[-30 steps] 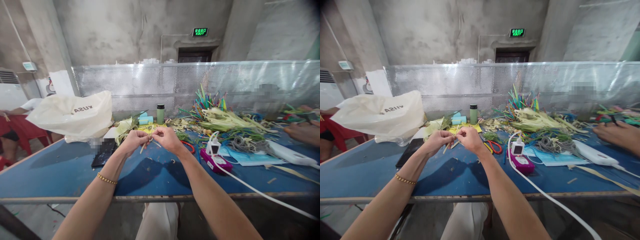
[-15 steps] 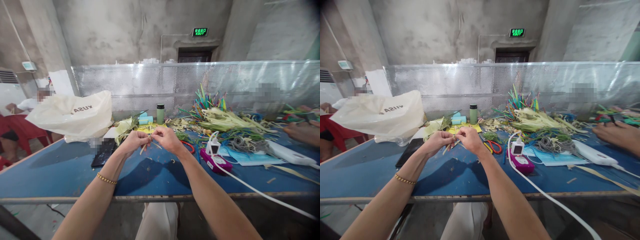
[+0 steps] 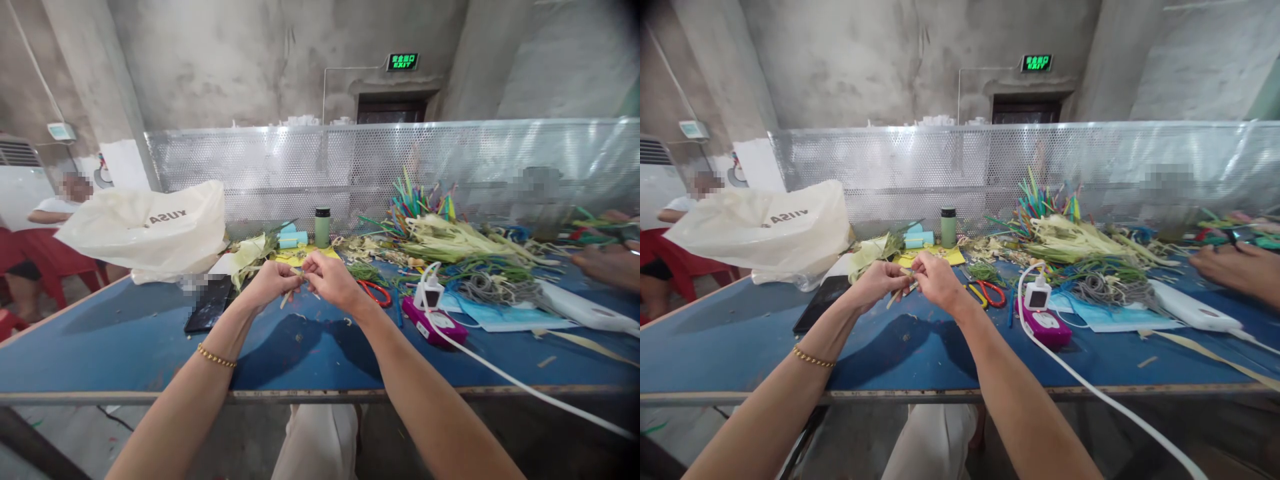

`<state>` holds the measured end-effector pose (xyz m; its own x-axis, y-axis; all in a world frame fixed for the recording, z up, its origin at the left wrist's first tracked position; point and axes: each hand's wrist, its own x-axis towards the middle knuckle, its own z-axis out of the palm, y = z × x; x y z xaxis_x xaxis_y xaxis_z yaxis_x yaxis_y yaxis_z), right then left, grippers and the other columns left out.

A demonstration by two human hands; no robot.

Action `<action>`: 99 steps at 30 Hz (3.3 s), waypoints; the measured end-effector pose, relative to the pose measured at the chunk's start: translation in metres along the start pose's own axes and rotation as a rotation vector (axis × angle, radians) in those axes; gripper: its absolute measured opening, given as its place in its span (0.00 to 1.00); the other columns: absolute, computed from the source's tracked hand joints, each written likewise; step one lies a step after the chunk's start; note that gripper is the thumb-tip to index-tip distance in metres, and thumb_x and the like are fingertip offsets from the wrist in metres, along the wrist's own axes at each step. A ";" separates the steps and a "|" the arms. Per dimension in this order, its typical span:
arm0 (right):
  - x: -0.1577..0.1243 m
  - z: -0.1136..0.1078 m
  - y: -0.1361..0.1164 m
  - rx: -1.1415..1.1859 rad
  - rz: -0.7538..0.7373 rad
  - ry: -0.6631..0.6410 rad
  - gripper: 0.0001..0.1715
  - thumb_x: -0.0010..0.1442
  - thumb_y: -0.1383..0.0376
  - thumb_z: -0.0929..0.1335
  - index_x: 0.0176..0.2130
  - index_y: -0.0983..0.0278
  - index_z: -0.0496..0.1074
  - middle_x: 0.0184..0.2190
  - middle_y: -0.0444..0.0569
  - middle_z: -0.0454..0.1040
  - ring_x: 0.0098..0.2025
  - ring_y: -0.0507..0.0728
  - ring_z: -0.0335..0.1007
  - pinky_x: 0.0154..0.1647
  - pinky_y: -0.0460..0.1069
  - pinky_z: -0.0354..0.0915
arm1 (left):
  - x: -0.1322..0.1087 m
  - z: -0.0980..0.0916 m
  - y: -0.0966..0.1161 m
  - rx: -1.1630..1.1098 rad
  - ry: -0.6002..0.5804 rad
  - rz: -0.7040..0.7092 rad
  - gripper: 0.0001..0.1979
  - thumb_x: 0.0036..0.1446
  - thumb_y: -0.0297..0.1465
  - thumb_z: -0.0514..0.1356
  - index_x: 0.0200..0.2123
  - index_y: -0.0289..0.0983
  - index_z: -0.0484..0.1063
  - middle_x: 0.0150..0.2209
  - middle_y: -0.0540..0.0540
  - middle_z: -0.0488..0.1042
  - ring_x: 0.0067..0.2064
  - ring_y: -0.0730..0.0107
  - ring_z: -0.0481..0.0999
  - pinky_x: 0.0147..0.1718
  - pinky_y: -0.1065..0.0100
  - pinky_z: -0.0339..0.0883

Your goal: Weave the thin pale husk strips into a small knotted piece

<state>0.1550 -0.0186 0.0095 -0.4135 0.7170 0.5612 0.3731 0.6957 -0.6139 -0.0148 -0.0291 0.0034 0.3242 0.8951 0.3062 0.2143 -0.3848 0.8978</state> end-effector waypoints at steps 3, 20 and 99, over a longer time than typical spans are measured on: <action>0.000 0.000 -0.002 -0.099 -0.051 0.008 0.05 0.55 0.74 0.66 0.32 0.65 0.67 0.25 0.43 0.71 0.23 0.49 0.66 0.29 0.45 0.62 | -0.001 0.001 0.002 0.009 -0.006 -0.019 0.11 0.48 0.32 0.64 0.20 0.31 0.71 0.19 0.48 0.72 0.18 0.78 0.67 0.18 0.74 0.55; 0.002 -0.008 -0.002 -0.338 -0.365 0.127 0.02 0.55 0.66 0.72 0.29 0.60 0.78 0.35 0.47 0.74 0.42 0.56 0.65 0.47 0.53 0.56 | -0.003 0.008 0.003 0.107 -0.052 -0.004 0.07 0.44 0.24 0.60 0.16 0.32 0.72 0.14 0.51 0.68 0.17 0.78 0.66 0.20 0.74 0.59; 0.005 0.004 0.004 -0.150 0.007 0.383 0.12 0.61 0.57 0.62 0.33 0.63 0.66 0.25 0.46 0.70 0.26 0.53 0.64 0.28 0.47 0.57 | -0.001 0.008 0.005 -0.510 -0.007 -0.161 0.11 0.46 0.34 0.67 0.25 0.30 0.74 0.20 0.46 0.72 0.21 0.77 0.67 0.21 0.74 0.57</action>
<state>0.1507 -0.0130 0.0076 -0.0817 0.6664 0.7411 0.5034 0.6693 -0.5465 -0.0068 -0.0332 0.0051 0.3305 0.9315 0.1517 -0.2131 -0.0829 0.9735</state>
